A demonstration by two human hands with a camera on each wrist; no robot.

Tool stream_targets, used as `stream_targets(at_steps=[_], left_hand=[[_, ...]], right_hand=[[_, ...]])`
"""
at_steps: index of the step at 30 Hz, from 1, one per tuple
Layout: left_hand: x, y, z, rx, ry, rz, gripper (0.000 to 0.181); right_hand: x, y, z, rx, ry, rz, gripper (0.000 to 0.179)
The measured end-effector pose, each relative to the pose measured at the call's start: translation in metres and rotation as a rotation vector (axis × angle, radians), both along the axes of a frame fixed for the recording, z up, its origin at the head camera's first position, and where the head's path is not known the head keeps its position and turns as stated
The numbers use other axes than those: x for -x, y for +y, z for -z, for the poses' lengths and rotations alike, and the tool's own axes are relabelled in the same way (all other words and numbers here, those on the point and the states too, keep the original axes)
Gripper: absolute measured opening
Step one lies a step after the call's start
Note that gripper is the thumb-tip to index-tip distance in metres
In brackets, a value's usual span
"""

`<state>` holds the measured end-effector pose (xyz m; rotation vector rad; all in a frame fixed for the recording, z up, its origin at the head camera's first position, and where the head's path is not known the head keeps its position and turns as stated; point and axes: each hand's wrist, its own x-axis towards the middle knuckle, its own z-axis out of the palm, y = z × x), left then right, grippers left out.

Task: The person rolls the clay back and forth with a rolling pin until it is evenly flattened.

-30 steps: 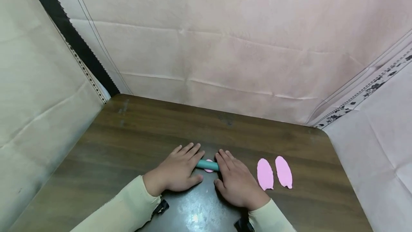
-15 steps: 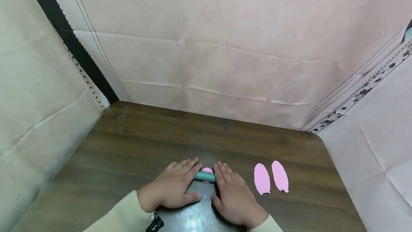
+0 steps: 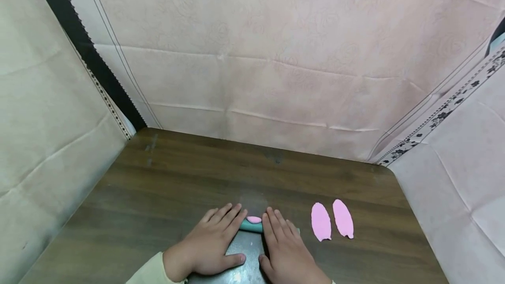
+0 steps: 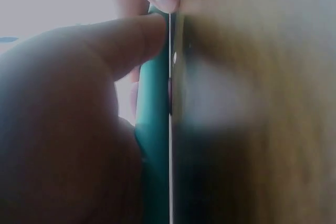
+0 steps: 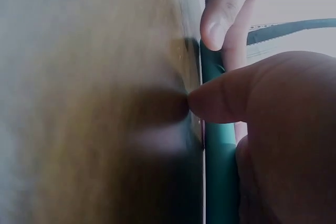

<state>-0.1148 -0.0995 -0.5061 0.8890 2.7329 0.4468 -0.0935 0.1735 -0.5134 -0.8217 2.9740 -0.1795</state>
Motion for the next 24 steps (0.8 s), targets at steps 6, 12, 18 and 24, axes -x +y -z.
stream_targets(at_steps=[6,12,18,24], left_hand=[[-0.01,0.001,0.002,0.019,0.011,-0.005,0.105],[-0.003,0.005,0.002,0.002,0.003,-0.026,0.105],[0.023,0.012,0.0,-0.013,-0.005,-0.06,0.096],[0.043,0.018,-0.005,-0.026,-0.023,-0.098,0.083]], right_hand=[[-0.004,0.002,0.007,-0.024,0.012,-0.011,0.092],[0.001,-0.001,0.006,0.001,0.025,0.007,0.091],[0.023,-0.005,-0.003,0.071,0.016,0.038,0.085],[0.045,-0.007,-0.006,0.095,-0.009,0.05,0.076]])
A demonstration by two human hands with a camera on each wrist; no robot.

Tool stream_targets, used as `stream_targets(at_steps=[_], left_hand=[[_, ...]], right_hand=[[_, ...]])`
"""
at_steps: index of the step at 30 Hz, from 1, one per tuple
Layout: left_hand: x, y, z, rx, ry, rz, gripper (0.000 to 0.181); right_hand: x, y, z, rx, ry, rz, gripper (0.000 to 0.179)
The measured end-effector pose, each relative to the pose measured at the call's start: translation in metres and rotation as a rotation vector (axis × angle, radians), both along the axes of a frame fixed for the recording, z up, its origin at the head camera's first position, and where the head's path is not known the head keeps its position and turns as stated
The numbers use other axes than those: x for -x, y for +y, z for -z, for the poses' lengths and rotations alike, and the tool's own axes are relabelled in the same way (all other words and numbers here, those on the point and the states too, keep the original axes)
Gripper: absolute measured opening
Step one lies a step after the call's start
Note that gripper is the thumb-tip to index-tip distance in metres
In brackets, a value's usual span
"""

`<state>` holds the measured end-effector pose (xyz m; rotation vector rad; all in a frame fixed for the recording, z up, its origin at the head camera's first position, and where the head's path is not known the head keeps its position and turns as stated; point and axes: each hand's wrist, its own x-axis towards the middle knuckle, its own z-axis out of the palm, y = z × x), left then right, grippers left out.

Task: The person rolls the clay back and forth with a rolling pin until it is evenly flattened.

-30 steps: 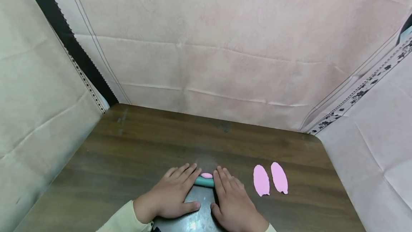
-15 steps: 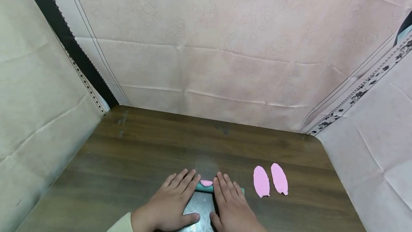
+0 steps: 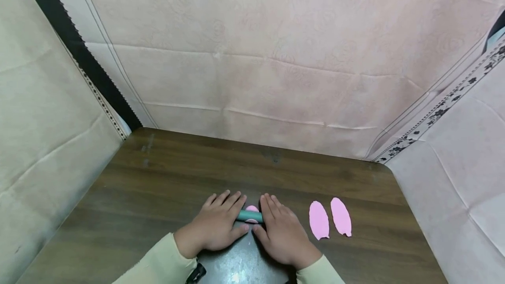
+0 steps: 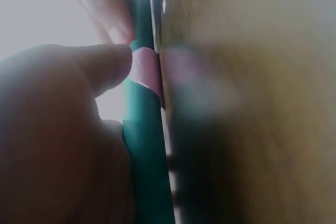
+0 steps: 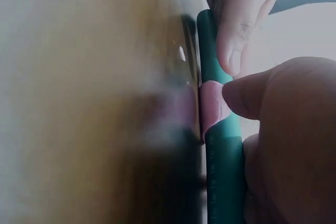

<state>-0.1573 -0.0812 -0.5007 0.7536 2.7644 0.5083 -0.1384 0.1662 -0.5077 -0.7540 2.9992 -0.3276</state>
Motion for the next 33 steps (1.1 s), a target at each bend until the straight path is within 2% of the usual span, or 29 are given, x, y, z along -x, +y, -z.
stream_targets(at_steps=[4,9,14,26,33], left_hand=[[0.004,0.003,-0.002,0.005,0.009,-0.029,0.081],[0.009,0.007,-0.003,0.013,0.008,-0.053,0.08],[0.012,0.008,0.001,0.054,0.011,-0.07,0.081],[0.013,0.006,0.003,0.063,0.012,-0.058,0.082],[0.023,0.011,0.003,0.089,0.052,-0.061,0.083]], right_hand=[[0.008,-0.002,-0.001,-0.01,-0.032,0.012,0.076],[0.014,-0.004,0.002,-0.034,-0.032,0.037,0.076],[0.018,-0.006,0.007,-0.041,-0.048,0.052,0.08],[0.02,-0.009,0.011,-0.084,-0.063,0.064,0.084],[0.028,-0.006,0.005,-0.087,-0.056,0.075,0.084]])
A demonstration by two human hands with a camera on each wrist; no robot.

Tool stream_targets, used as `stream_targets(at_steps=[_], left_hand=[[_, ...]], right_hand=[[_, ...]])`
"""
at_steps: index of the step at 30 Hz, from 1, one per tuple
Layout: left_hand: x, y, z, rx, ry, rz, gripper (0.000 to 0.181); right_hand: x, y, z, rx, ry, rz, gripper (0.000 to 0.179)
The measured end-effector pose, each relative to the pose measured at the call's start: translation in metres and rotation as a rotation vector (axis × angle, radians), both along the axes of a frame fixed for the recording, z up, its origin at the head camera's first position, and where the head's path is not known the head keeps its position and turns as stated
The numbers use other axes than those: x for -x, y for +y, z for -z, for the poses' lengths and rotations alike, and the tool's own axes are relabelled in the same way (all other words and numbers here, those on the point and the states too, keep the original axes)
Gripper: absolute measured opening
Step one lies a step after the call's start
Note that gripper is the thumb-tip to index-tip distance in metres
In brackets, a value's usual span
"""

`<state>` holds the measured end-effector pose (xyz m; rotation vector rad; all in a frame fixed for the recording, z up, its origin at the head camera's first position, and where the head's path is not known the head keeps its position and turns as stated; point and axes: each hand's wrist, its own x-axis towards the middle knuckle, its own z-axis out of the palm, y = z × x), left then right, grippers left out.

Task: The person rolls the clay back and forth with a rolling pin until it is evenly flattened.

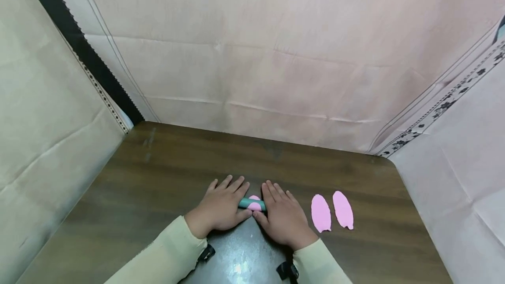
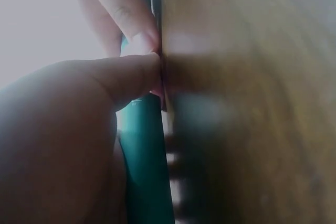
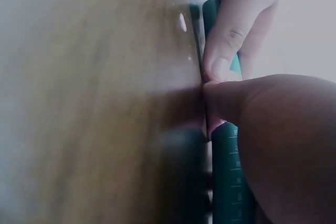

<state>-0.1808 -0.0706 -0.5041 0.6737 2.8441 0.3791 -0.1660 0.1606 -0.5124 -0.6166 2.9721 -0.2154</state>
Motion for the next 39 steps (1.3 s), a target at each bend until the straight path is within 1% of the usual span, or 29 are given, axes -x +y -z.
stream_targets(at_steps=[3,5,9,17,22,29,31,34,36,39], left_hand=[[0.004,0.002,-0.001,0.001,0.009,-0.003,0.083],[0.004,0.002,-0.002,0.002,0.003,-0.003,0.084],[0.002,0.001,-0.003,0.003,-0.011,-0.002,0.085],[-0.002,0.0,-0.006,-0.016,-0.018,0.01,0.087],[-0.01,-0.002,-0.007,-0.012,-0.029,0.021,0.089],[-0.027,-0.007,-0.005,-0.05,-0.045,0.04,0.094],[-0.03,-0.007,-0.004,-0.067,-0.052,0.033,0.09],[-0.034,-0.005,-0.005,-0.094,-0.063,0.0,0.083],[-0.037,-0.003,-0.005,-0.109,-0.06,-0.021,0.079],[-0.043,-0.003,-0.006,-0.106,-0.049,-0.029,0.077]], right_hand=[[0.003,0.001,-0.003,0.008,0.002,0.004,0.083],[0.004,0.002,-0.004,0.012,-0.008,0.0,0.083],[0.003,0.001,-0.002,0.01,-0.022,-0.002,0.084],[-0.003,0.001,0.0,0.005,-0.017,0.005,0.087],[-0.011,0.001,-0.003,0.016,0.001,-0.017,0.089],[-0.031,0.003,-0.004,0.035,0.025,-0.051,0.096],[-0.035,0.004,-0.004,0.047,0.026,-0.051,0.097],[-0.041,0.005,-0.003,0.058,0.025,-0.05,0.096],[-0.044,0.005,-0.003,0.057,0.029,-0.051,0.097],[-0.049,0.004,-0.002,0.055,0.036,-0.059,0.097]])
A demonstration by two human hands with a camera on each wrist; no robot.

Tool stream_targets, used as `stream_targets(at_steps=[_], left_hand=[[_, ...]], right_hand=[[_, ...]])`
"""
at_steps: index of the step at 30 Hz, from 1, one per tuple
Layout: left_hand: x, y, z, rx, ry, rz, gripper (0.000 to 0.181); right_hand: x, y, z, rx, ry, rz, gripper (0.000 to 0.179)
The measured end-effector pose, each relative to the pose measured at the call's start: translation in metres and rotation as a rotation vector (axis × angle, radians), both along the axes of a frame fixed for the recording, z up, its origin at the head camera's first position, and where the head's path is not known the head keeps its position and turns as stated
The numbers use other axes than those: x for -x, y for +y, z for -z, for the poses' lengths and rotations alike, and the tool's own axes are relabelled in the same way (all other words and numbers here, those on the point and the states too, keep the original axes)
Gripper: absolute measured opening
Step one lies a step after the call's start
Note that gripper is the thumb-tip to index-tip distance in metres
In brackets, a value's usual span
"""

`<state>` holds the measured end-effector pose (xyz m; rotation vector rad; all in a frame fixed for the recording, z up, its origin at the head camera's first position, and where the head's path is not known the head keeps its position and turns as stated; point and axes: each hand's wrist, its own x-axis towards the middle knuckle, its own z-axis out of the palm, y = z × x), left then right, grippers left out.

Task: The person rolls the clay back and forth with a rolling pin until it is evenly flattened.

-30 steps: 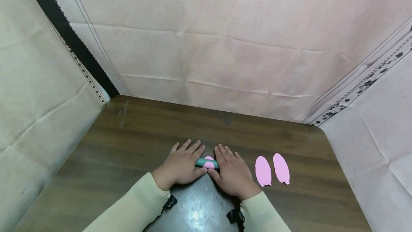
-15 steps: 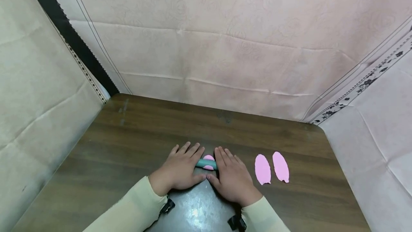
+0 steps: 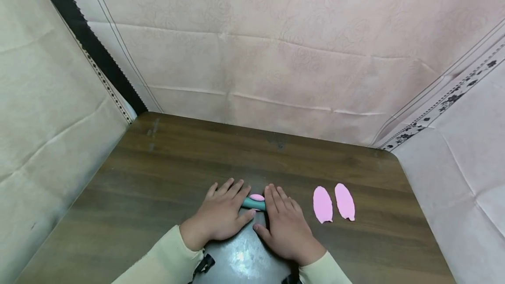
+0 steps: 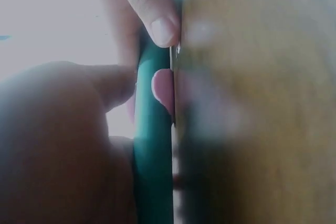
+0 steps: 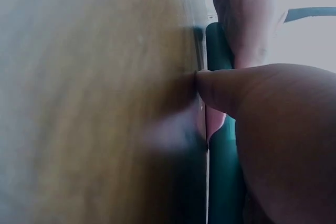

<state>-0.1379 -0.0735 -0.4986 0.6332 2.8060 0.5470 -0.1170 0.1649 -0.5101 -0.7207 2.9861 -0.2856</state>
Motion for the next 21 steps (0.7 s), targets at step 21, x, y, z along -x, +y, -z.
stream_targets(at_steps=[21], left_hand=[[-0.051,-0.01,-0.006,0.105,-0.009,0.095,0.104]], right_hand=[[-0.047,0.002,-0.002,-0.049,0.028,-0.039,0.096]])
